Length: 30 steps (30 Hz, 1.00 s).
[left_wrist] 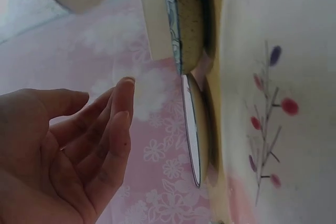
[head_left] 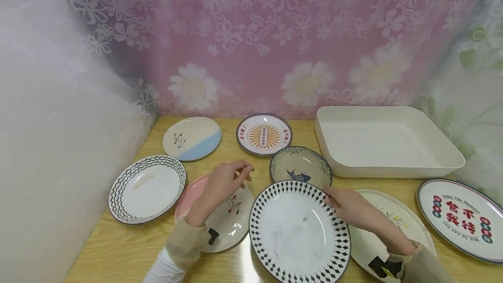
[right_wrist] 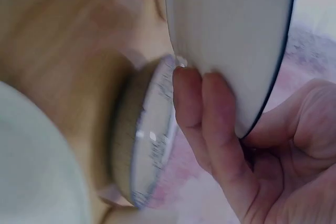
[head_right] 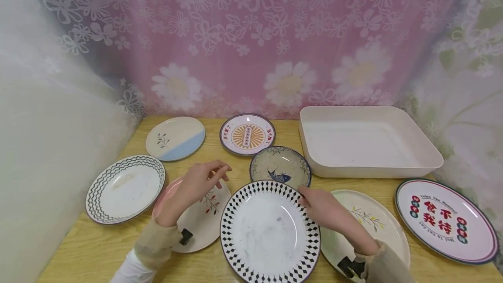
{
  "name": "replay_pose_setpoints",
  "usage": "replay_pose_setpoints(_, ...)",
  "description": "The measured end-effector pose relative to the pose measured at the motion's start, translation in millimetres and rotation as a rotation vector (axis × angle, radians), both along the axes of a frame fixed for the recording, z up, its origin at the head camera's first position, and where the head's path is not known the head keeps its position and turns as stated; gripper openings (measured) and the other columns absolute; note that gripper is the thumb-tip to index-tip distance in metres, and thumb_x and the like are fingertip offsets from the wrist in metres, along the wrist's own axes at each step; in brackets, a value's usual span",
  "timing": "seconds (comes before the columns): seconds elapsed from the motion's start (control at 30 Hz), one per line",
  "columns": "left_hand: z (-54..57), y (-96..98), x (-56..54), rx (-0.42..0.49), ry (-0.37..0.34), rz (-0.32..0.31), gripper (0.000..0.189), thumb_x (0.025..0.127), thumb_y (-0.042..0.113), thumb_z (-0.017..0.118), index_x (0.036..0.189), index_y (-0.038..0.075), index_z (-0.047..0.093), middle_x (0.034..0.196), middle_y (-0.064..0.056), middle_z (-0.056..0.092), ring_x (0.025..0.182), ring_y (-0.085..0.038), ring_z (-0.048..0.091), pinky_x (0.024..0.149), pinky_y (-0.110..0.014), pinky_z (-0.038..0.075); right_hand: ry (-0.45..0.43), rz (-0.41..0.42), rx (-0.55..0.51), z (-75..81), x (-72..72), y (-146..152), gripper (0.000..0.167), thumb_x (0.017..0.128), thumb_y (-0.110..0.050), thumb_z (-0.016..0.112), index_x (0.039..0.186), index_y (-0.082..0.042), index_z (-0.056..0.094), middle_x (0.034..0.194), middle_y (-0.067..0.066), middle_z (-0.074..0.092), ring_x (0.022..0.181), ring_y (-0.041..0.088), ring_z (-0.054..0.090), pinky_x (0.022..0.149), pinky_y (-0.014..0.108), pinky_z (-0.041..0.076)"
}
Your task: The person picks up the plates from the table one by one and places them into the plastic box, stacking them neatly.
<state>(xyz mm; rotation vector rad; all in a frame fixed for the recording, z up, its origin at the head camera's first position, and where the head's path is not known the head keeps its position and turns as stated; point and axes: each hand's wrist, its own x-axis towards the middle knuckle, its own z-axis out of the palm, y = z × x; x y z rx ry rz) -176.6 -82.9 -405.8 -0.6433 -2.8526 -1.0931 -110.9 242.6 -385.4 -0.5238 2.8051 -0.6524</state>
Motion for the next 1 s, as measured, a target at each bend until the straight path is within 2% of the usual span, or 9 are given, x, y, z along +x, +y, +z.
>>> replay_pose_setpoints(0.2,8.7,1.2,3.8,0.082,-0.102,-0.090,0.028,0.108,0.034,0.051,0.116,0.017,0.072,0.089,-0.002,0.076,0.069,-0.022,0.073,0.049,-0.029,0.052,0.037,-0.047,-0.071,15.9,-10.4,5.7,0.019,0.102,-0.003,0.052,0.115,0.009,0.060,0.086,0.005,0.064,0.080,0.020,0.061,0.071,0.043,0.054)
replay_pose_setpoints(0.3,10.8,2.5,6.0,0.154,-0.205,-0.132,0.032,0.109,0.036,0.047,0.114,0.015,0.070,0.092,-0.004,0.074,0.069,-0.022,0.073,0.054,-0.033,0.058,0.034,-0.080,-0.107,19.9,-15.1,8.4,0.016,0.103,-0.003,0.050,0.112,0.008,0.059,0.083,0.004,0.062,0.078,0.019,0.058,0.070,0.040,0.051)
replay_pose_setpoints(0.4,11.2,3.8,9.6,0.291,-0.370,-0.176,0.039,0.110,0.039,0.042,0.113,0.010,0.067,0.092,-0.008,0.072,0.068,-0.022,0.072,0.060,-0.039,0.062,0.026,-0.113,-0.118,22.2,-17.9,10.6,0.031,0.105,-0.004,0.048,0.129,0.014,0.054,0.094,0.014,0.068,0.088,0.026,0.062,0.077,0.046,0.053)
replay_pose_setpoints(0.47,10.5,4.3,12.6,0.376,-0.480,-0.205,0.044,0.110,0.042,0.039,0.114,0.006,0.064,0.089,-0.010,0.070,0.067,-0.022,0.071,0.062,-0.042,0.062,0.008,-0.129,-0.134,22.9,-19.0,11.4,0.042,0.105,-0.005,0.046,0.141,0.017,0.044,0.107,0.023,0.068,0.098,0.032,0.064,0.085,0.051,0.053)
replay_pose_setpoints(0.53,9.2,4.6,15.7,0.429,-0.561,-0.244,0.045,0.111,0.041,0.038,0.121,0.003,0.060,0.086,-0.012,0.071,0.067,-0.023,0.071,0.064,-0.044,0.062,-0.022,-0.143,-0.157,22.5,-19.9,11.8,0.048,0.106,-0.005,0.045,0.146,0.020,0.035,0.117,0.028,0.066,0.104,0.034,0.063,0.087,0.053,0.053)
replay_pose_setpoints(0.57,8.6,4.9,17.1,0.440,-0.587,-0.262,0.044,0.111,0.039,0.038,0.124,0.003,0.058,0.085,-0.012,0.071,0.068,-0.023,0.072,0.065,-0.044,0.063,-0.035,-0.149,-0.174,21.8,-20.3,11.9,0.046,0.106,-0.005,0.044,0.145,0.019,0.037,0.114,0.027,0.066,0.101,0.032,0.064,0.085,0.051,0.054)
replay_pose_setpoints(0.7,6.6,5.7,20.7,0.455,-0.619,-0.304,0.038,0.112,0.025,0.039,0.139,0.001,0.050,0.085,-0.015,0.073,0.069,-0.022,0.073,0.068,-0.040,0.062,-0.083,-0.165,-0.258,16.5,-21.5,12.8,0.031,0.107,-0.004,0.043,0.129,0.016,0.052,0.096,0.017,0.067,0.084,0.023,0.063,0.070,0.040,0.056)
replay_pose_setpoints(0.8,4.9,5.7,21.2,0.447,-0.603,-0.289,0.038,0.112,0.019,0.037,0.143,0.001,0.048,0.088,-0.015,0.074,0.068,-0.020,0.073,0.067,-0.035,0.060,-0.138,-0.185,-0.337,13.3,-21.8,13.3,0.025,0.108,-0.006,0.043,0.118,0.014,0.055,0.087,0.010,0.065,0.074,0.018,0.062,0.061,0.035,0.056)
replay_pose_setpoints(1.0,0.0,7.0,18.2,0.479,-0.589,-0.300,0.039,0.112,0.016,0.036,0.144,-0.004,0.045,0.094,-0.022,0.073,0.069,-0.023,0.073,0.070,-0.034,0.061,-0.184,-0.215,-0.404,13.4,-23.6,15.9,0.030,0.110,-0.014,0.040,0.120,0.011,0.054,0.085,0.009,0.066,0.072,0.019,0.064,0.060,0.035,0.058)
